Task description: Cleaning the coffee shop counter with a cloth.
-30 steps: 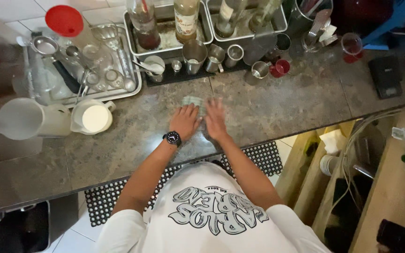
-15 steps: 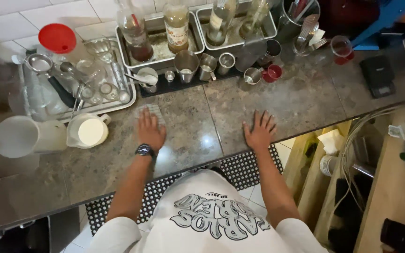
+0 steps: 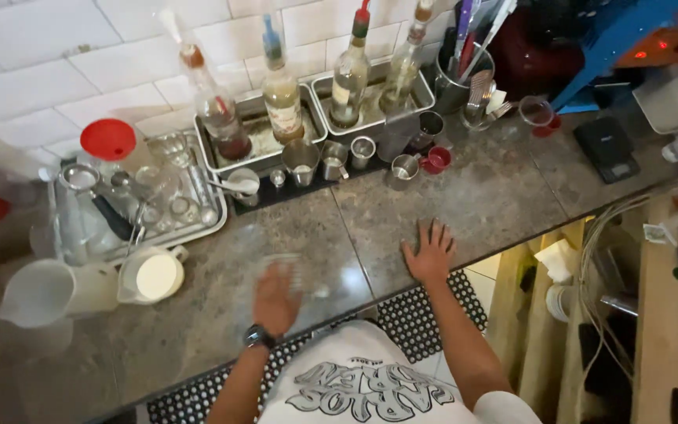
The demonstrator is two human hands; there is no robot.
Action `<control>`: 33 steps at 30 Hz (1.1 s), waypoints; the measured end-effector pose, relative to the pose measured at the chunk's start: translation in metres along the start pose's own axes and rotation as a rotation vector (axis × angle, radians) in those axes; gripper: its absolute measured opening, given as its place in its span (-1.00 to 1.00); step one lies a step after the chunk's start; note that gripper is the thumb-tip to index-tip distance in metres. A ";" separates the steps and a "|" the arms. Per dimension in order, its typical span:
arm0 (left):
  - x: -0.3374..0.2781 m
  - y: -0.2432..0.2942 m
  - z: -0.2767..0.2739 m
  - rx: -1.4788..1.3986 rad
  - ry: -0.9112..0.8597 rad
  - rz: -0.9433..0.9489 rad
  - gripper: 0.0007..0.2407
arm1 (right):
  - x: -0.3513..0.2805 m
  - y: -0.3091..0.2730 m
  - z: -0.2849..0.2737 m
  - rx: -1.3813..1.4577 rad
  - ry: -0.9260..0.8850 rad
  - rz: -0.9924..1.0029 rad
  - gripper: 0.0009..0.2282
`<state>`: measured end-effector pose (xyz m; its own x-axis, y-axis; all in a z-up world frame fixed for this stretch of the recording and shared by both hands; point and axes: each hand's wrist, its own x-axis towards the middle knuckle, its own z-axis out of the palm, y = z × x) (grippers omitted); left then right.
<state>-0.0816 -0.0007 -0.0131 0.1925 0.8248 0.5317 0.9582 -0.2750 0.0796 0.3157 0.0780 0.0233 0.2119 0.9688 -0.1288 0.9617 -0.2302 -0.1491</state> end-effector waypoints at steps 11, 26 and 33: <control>0.090 0.079 0.024 -0.054 -0.499 0.066 -0.45 | -0.004 -0.002 -0.006 0.045 0.057 -0.016 -0.37; 0.046 0.026 0.036 0.056 -0.458 -0.312 -0.33 | 0.001 0.009 0.018 -0.068 0.288 -0.101 -0.28; 0.099 0.148 0.066 -0.231 -0.585 -0.077 -0.35 | 0.006 0.019 0.022 -0.053 0.117 -0.193 -0.23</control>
<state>0.0933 0.0729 -0.0039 0.2710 0.9622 -0.0268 0.9161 -0.2493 0.3139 0.3314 0.0772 -0.0021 0.0391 0.9992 0.0118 0.9934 -0.0376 -0.1082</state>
